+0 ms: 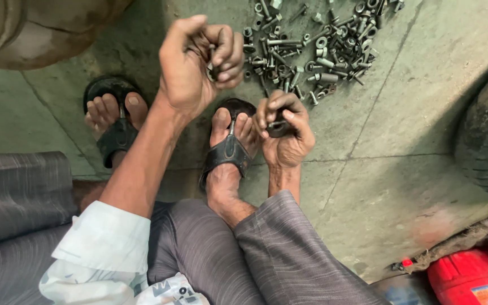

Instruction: Sorting various small metal bolts, nuts, and fasteners from a pile on the floor into a container.

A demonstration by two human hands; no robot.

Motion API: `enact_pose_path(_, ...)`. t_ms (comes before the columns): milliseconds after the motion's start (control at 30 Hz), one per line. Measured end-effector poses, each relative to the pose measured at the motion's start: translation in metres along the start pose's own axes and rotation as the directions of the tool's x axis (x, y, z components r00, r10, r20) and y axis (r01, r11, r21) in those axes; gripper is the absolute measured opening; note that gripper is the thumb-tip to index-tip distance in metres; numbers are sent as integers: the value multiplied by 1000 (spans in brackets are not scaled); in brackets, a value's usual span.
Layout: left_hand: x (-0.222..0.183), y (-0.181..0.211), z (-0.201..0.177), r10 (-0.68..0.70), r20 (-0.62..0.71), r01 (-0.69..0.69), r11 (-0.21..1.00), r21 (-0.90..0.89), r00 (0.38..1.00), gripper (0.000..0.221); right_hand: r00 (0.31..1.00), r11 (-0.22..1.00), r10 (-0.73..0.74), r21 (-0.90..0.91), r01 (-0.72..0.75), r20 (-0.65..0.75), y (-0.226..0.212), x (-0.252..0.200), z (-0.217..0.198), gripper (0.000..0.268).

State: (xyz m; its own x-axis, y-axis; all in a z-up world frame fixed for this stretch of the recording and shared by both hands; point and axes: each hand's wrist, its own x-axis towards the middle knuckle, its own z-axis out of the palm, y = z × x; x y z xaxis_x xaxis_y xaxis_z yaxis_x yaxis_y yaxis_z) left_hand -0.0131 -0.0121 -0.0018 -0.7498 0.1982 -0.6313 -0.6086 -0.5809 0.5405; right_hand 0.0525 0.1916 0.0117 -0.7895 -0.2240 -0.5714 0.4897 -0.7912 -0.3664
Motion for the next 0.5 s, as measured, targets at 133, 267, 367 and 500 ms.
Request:
enact_pose_path(133, -2, -7, 6, 266, -16, -233, 870, 435, 964, 9, 993, 980, -106, -174, 96, -44, -6, -5, -13, 21)
enact_pose_path(267, -13, -3, 16, 504, 202, -311, 142, 940, 840, 16, 982, 960, -173, -235, 152, -73, -10, -6, -16, 21)
enact_pose_path(367, -13, -5, 20, 490, 208, -283, 83, 956, 847, 20, 974, 939, -206, -299, 170, -91, -10, -7, -23, 20)
enact_pose_path(500, -11, -12, 14, 527, 255, -301, 2, 954, 811, 19, 957, 945, -257, -244, 219, -136, -11, -11, -32, 17)
